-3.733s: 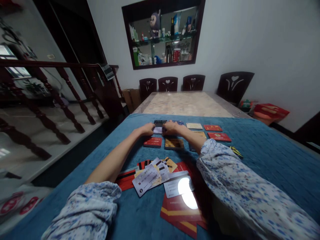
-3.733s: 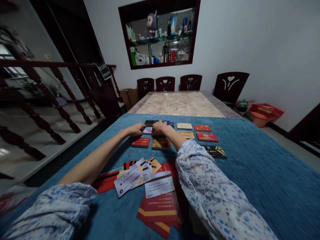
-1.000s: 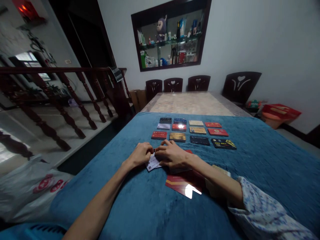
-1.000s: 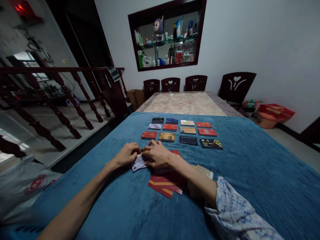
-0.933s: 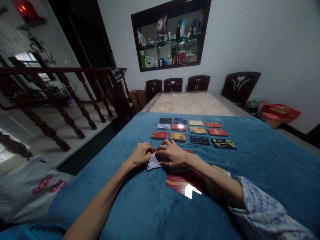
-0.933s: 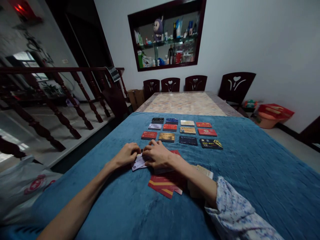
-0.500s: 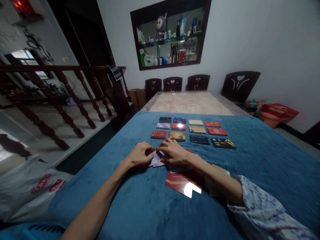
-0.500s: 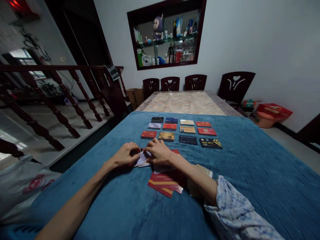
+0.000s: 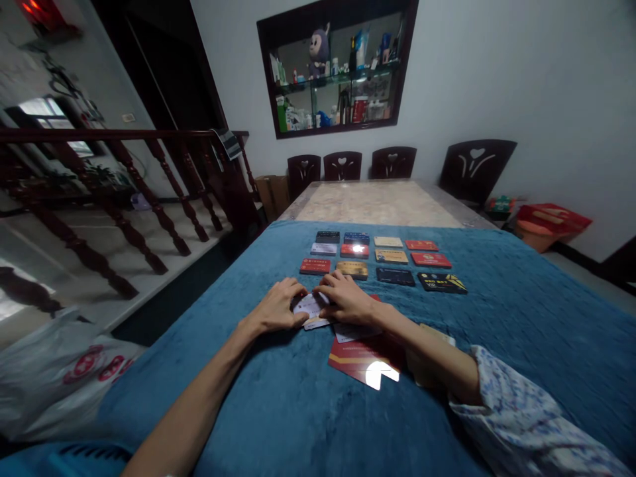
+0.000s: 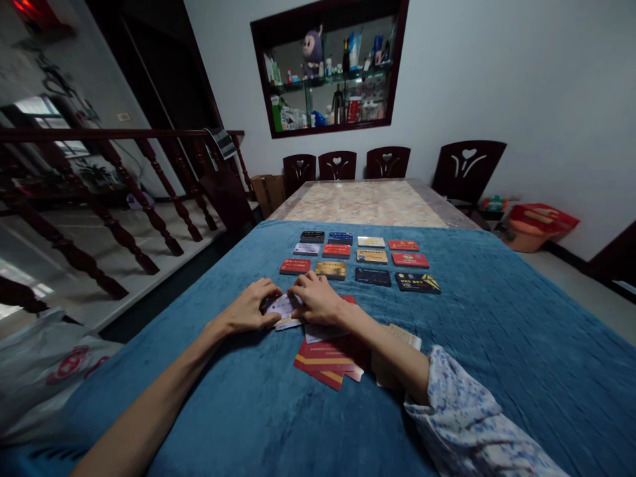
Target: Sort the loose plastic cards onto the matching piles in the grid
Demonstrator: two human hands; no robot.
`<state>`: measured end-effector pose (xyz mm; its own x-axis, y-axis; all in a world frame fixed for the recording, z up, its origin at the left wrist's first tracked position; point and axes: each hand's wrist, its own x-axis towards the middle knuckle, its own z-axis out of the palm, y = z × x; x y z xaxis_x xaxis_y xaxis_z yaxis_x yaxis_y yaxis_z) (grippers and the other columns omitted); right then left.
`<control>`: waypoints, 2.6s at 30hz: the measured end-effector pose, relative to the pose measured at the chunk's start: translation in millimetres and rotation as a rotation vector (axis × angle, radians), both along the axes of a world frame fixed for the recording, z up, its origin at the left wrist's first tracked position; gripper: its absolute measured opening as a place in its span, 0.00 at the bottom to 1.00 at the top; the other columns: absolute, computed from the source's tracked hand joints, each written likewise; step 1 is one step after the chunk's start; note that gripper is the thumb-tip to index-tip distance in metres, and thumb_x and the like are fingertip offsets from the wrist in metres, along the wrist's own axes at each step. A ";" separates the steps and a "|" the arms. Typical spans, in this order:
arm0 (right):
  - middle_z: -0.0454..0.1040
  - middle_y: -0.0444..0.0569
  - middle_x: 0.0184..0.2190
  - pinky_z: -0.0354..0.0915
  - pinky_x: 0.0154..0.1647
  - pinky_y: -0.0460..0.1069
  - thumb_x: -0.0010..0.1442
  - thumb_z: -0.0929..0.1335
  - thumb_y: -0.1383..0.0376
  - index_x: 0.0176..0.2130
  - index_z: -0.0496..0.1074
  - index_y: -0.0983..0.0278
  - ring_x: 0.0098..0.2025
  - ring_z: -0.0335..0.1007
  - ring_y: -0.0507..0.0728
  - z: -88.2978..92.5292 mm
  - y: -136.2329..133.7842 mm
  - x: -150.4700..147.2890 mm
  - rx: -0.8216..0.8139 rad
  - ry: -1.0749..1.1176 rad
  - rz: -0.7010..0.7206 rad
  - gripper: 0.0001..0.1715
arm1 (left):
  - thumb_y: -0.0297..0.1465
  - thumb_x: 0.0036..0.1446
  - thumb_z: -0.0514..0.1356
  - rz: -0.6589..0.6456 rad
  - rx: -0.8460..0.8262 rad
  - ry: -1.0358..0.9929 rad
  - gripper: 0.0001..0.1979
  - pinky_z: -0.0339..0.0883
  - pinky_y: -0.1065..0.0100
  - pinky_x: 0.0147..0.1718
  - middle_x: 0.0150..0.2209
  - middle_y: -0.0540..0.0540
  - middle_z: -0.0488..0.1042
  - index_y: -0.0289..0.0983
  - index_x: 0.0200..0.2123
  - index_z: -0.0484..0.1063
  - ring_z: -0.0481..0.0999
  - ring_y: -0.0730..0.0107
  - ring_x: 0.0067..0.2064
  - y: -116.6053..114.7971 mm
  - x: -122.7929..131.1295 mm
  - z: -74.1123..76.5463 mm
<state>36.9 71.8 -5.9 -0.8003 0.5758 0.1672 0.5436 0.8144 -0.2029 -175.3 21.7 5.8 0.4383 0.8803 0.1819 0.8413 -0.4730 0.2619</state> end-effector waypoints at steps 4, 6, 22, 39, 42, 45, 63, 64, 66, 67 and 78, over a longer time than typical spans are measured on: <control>0.68 0.56 0.52 0.57 0.48 0.57 0.59 0.72 0.56 0.57 0.69 0.60 0.53 0.58 0.65 0.0 0.5 1.1 0.012 -0.009 -0.011 0.29 | 0.30 0.47 0.61 0.006 -0.008 -0.008 0.13 0.65 0.61 0.44 0.39 0.45 0.72 0.36 0.39 0.71 0.69 0.61 0.43 -0.5 0.1 0.1; 0.68 0.56 0.52 0.56 0.48 0.57 0.59 0.72 0.56 0.57 0.69 0.60 0.53 0.58 0.65 -0.6 1.1 1.4 0.023 -0.015 -0.014 0.28 | 0.29 0.48 0.61 0.007 -0.007 -0.030 0.13 0.65 0.61 0.44 0.39 0.45 0.72 0.36 0.40 0.71 0.69 0.61 0.43 0.3 -0.8 -1.8; 0.70 0.56 0.50 0.55 0.48 0.57 0.60 0.71 0.57 0.57 0.67 0.60 0.53 0.59 0.65 2.0 -0.4 2.9 0.073 -0.025 -0.030 0.27 | 0.24 0.55 0.56 0.064 0.027 -0.227 0.08 0.68 0.65 0.44 0.36 0.47 0.74 0.37 0.38 0.71 0.72 0.67 0.40 10.3 -6.7 -12.4; 0.69 0.57 0.48 0.54 0.47 0.57 0.59 0.70 0.54 0.59 0.66 0.62 0.50 0.58 0.65 -0.4 -1.0 2.4 0.111 0.017 -0.057 0.32 | 0.27 0.58 0.56 0.058 0.070 -0.240 0.07 0.67 0.63 0.45 0.37 0.46 0.73 0.36 0.40 0.72 0.70 0.66 0.39 14.8 -7.3 -19.9; 0.69 0.57 0.48 0.54 0.47 0.57 0.59 0.70 0.54 0.59 0.66 0.63 0.50 0.58 0.65 0.6 0.0 3.6 0.110 0.016 -0.054 0.32 | 0.28 0.58 0.57 0.064 0.060 -0.226 0.07 0.67 0.64 0.44 0.36 0.46 0.73 0.36 0.40 0.72 0.70 0.67 0.39 15.0 -9.1 -19.2; 0.69 0.58 0.49 0.54 0.48 0.58 0.59 0.69 0.54 0.60 0.65 0.64 0.52 0.57 0.66 2.9 1.0 5.3 0.105 -0.007 -0.063 0.33 | 0.30 0.55 0.58 0.055 0.051 -0.218 0.09 0.67 0.63 0.45 0.37 0.46 0.73 0.36 0.41 0.72 0.71 0.66 0.40 14.1 -11.0 -17.4; 0.72 0.59 0.48 0.55 0.50 0.59 0.62 0.65 0.46 0.55 0.69 0.64 0.53 0.59 0.66 2.5 10.6 12.1 0.158 -0.032 -0.070 0.31 | 0.29 0.51 0.62 0.013 -0.063 -0.148 0.22 0.65 0.59 0.55 0.48 0.43 0.69 0.37 0.52 0.70 0.70 0.60 0.51 7.1 -13.1 -6.0; 0.72 0.59 0.48 0.55 0.50 0.59 0.62 0.65 0.47 0.55 0.69 0.64 0.53 0.59 0.66 3.2 10.2 12.0 0.157 -0.040 -0.072 0.31 | 0.30 0.51 0.61 0.012 -0.063 -0.142 0.22 0.65 0.59 0.55 0.48 0.43 0.69 0.37 0.51 0.70 0.70 0.60 0.50 6.5 -12.6 -5.3; 0.72 0.59 0.49 0.55 0.50 0.59 0.61 0.66 0.47 0.55 0.69 0.63 0.53 0.59 0.67 5.5 9.1 12.0 0.152 -0.063 -0.082 0.30 | 0.30 0.52 0.61 0.014 -0.058 -0.126 0.21 0.65 0.59 0.54 0.48 0.44 0.69 0.37 0.51 0.70 0.70 0.61 0.50 5.2 -11.7 -4.2; 0.72 0.59 0.49 0.55 0.50 0.58 0.61 0.67 0.48 0.55 0.69 0.63 0.53 0.59 0.67 7.0 8.6 12.1 0.147 -0.073 -0.088 0.30 | 0.30 0.52 0.61 0.019 -0.054 -0.117 0.20 0.65 0.59 0.54 0.48 0.43 0.69 0.37 0.50 0.70 0.69 0.60 0.50 4.5 -11.3 -3.7; 0.68 0.61 0.54 0.58 0.51 0.61 0.59 0.68 0.49 0.58 0.67 0.64 0.57 0.56 0.69 14.2 4.7 12.2 0.109 -0.162 -0.120 0.33 | 0.30 0.54 0.59 0.022 -0.074 -0.066 0.18 0.65 0.59 0.55 0.49 0.43 0.68 0.37 0.49 0.70 0.68 0.60 0.51 2.2 -7.4 0.9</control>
